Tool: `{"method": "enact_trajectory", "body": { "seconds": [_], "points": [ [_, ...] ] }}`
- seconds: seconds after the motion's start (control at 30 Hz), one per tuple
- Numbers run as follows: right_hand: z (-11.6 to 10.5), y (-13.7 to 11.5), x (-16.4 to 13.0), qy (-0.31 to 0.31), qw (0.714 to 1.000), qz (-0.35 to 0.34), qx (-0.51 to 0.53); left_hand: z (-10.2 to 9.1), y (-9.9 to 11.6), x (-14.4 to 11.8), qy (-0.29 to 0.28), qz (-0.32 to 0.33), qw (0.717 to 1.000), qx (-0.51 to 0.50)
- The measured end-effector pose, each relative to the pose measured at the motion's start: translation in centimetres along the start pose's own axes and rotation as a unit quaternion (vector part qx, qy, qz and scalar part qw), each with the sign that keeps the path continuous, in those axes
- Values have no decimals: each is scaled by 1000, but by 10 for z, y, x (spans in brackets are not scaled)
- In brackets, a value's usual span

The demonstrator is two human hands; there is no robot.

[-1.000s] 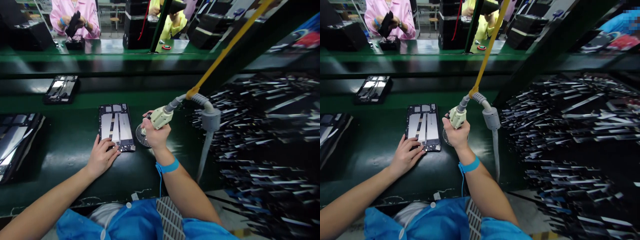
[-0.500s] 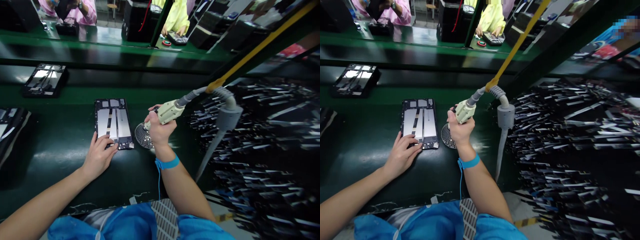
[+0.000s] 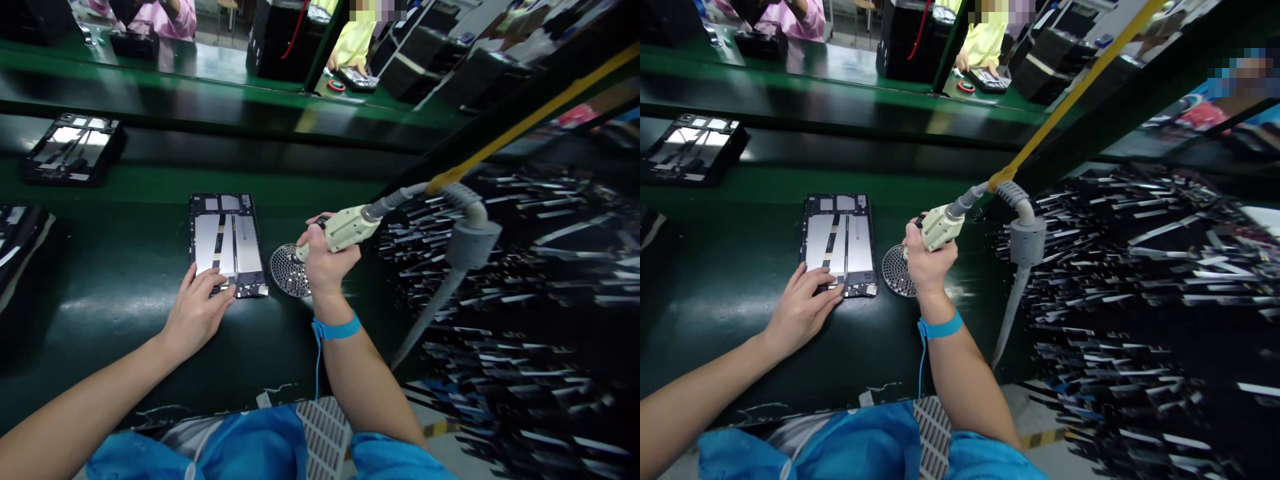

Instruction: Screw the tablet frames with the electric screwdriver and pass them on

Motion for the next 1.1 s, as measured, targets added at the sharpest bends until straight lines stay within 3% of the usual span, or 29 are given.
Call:
{"method": "enact_trajectory", "body": {
  "seconds": [0.37, 0.57, 0.8, 1.1],
  "points": [
    [0, 6, -1, -1, 1000, 5, -20, -3, -3, 1, 4, 9, 1000, -25],
    [-1, -25, -7, -2, 999, -21, 39, -5, 0, 7, -7, 17, 999, -32],
    [11, -59, -47, -121, 986, -17, 114, -2, 5, 7, -11, 11, 1000, -22],
    [25, -63, -70, -194, 967, -20, 163, -2, 3, 1, -14, -10, 1000, 17]
  ]
}}
Point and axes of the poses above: each hand's wrist, its own x-axis towards the middle knuckle, its own z-axis out of the palm, y = z × x, the point moved 2 cm from there along x, towards the middle knuckle, and after that the axes turned 14 degrees about -x, right-handed, at the moved point
